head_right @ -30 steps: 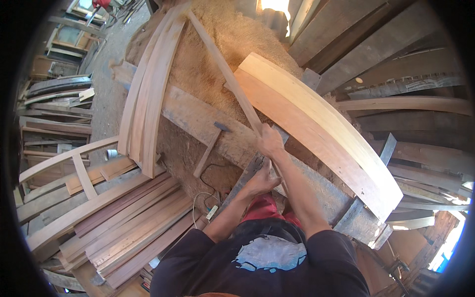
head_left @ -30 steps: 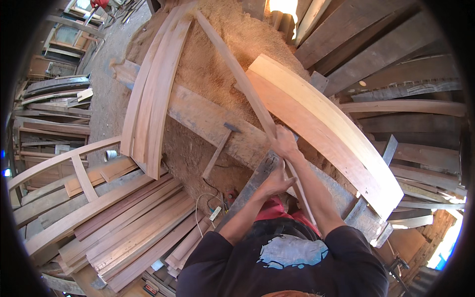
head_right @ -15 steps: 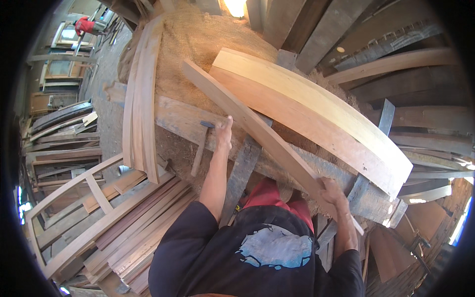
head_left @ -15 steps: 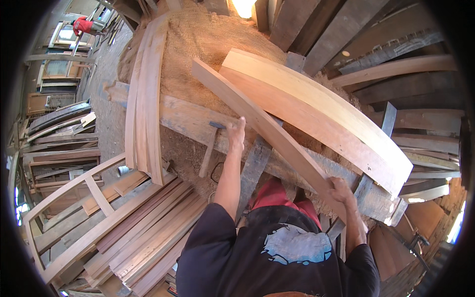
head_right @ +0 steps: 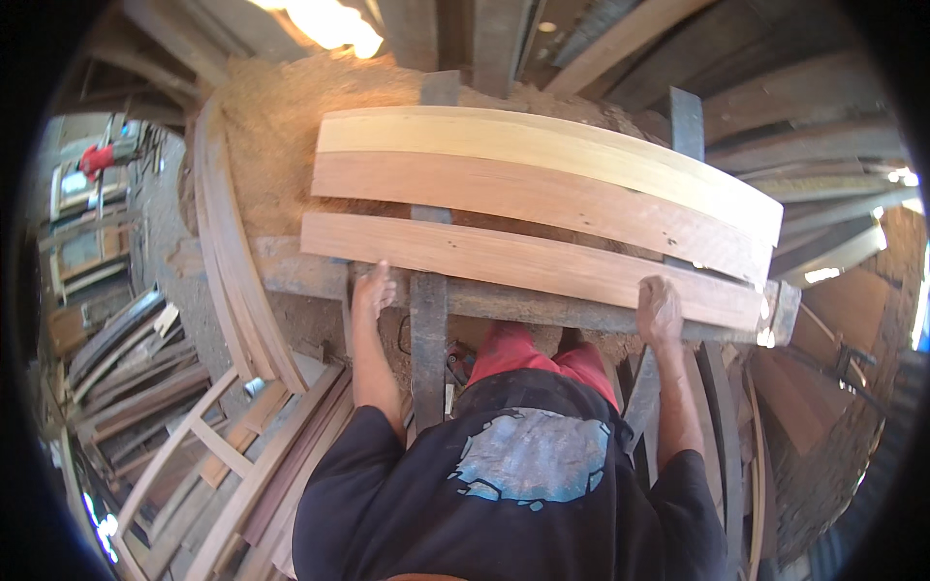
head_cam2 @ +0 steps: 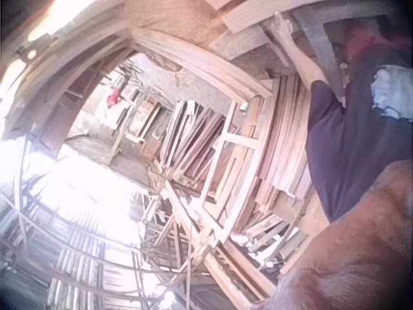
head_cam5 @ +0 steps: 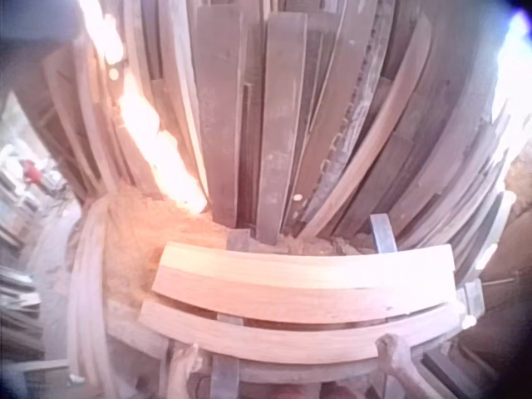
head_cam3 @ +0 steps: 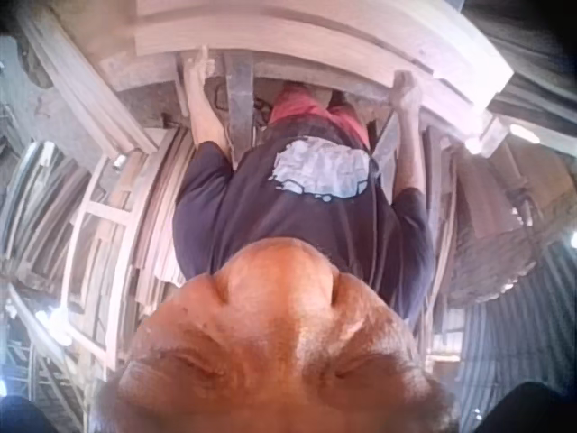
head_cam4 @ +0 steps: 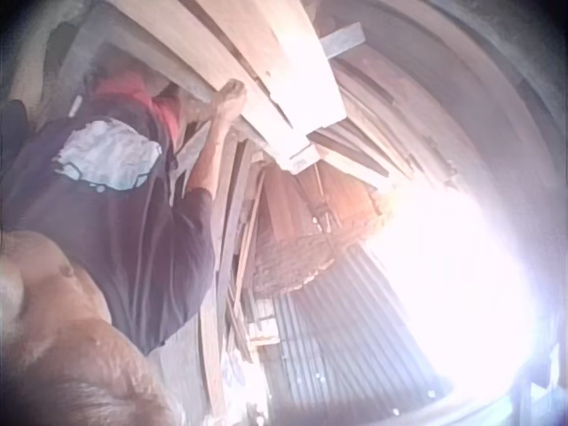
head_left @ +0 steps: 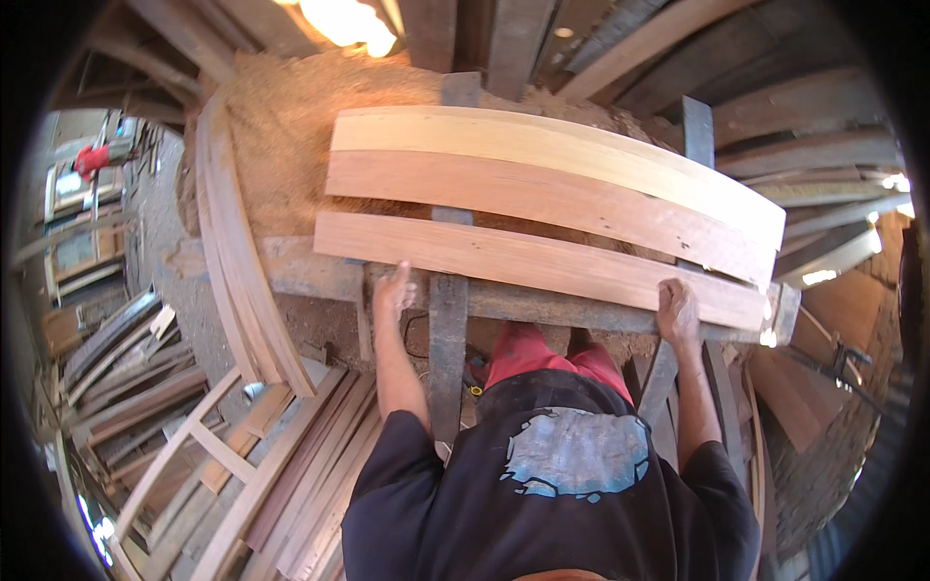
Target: The person hammers nails into a wooden frame to secure it, then places several curved wooden planks onto the frame. They align the planks side by side to form a larger curved panel.
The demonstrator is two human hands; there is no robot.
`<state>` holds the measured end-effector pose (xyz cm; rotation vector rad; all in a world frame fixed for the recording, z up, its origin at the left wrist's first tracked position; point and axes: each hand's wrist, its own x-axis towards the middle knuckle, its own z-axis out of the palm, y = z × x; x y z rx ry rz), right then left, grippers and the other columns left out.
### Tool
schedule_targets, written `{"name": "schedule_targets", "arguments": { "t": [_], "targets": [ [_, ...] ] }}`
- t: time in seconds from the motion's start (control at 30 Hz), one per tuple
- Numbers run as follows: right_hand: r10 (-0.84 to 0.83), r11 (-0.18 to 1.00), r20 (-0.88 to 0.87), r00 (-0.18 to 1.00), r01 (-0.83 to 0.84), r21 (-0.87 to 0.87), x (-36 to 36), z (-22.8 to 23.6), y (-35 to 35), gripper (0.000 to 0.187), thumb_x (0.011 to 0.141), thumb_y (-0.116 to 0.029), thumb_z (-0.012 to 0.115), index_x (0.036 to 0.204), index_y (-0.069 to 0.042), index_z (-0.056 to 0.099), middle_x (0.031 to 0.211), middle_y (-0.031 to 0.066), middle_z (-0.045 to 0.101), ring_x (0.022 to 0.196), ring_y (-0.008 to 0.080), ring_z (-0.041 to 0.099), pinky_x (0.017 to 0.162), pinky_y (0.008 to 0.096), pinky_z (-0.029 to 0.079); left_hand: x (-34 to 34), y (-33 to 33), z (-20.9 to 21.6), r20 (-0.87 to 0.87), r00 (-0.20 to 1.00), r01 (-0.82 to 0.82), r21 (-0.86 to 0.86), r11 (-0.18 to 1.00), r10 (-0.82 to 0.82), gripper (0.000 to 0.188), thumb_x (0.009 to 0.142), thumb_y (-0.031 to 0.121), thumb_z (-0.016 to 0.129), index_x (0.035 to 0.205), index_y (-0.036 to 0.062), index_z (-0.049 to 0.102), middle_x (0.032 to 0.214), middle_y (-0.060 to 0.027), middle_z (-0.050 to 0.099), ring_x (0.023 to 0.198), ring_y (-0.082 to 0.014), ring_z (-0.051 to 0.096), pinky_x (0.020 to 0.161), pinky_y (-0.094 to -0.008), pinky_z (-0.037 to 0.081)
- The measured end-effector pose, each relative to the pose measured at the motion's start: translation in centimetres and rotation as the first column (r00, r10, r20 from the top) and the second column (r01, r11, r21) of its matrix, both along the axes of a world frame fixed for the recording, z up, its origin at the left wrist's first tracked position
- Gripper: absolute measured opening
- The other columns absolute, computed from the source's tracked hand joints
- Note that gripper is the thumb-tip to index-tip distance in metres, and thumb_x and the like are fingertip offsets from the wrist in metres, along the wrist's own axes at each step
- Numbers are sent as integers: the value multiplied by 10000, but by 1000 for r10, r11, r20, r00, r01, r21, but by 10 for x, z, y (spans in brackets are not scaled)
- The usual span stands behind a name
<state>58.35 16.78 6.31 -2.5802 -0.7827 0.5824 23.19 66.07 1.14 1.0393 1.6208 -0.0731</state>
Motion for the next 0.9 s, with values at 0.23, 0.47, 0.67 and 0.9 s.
{"name": "schedule_targets", "arguments": {
  "t": [0.23, 0.47, 0.67, 0.9],
  "targets": [
    [-166, 374, -985, -50, 921, -110, -100, -94, -24, 500, 1015, -455, 579, 1206, 8, 566, 1022, 151, 674, 931, 305, 702, 775, 397, 583, -5, 11, -47, 327, 918, -214, -74, 974, 226, 502, 984, 442, 653, 1239, 23, 545, 946, -135, 681, 799, -272, 685, 712, -429, 614],
    [-480, 104, -873, -83, 983, -151, -45, -77, 36, 327, 1041, -252, 546, 1212, 27, 531, 1027, 120, 607, 867, 302, 717, 741, 436, 603, 30, 22, -66, 383, 894, -242, -27, 970, 233, 349, 1026, 327, 614, 1264, 83, 536, 973, -107, 647, 834, -300, 670, 779, -443, 605],
    [-386, 72, -916, -107, 987, -145, -54, -99, 25, 202, 996, -274, 618, 1055, -80, 621, 915, 107, 684, 800, 250, 698, 752, 429, 569, 46, 24, -67, 396, 848, -343, -96, 935, 351, 786, 913, 312, 770, 1479, 7, 317, 1563, -244, 309, 1435, -505, 310, 1180, -602, 269],
    [-448, 132, -894, -25, 987, -94, -56, -108, 29, 227, 1028, -242, 591, 967, -28, 635, 850, 80, 648, 714, 196, 668, 647, 344, 580, 93, 23, -71, 506, 629, -642, -90, 762, 590, 598, 938, 277, 738, 1448, 104, 479, 1440, -106, 550, 1338, -302, 502, 1084, -544, 408]
  ]
}}
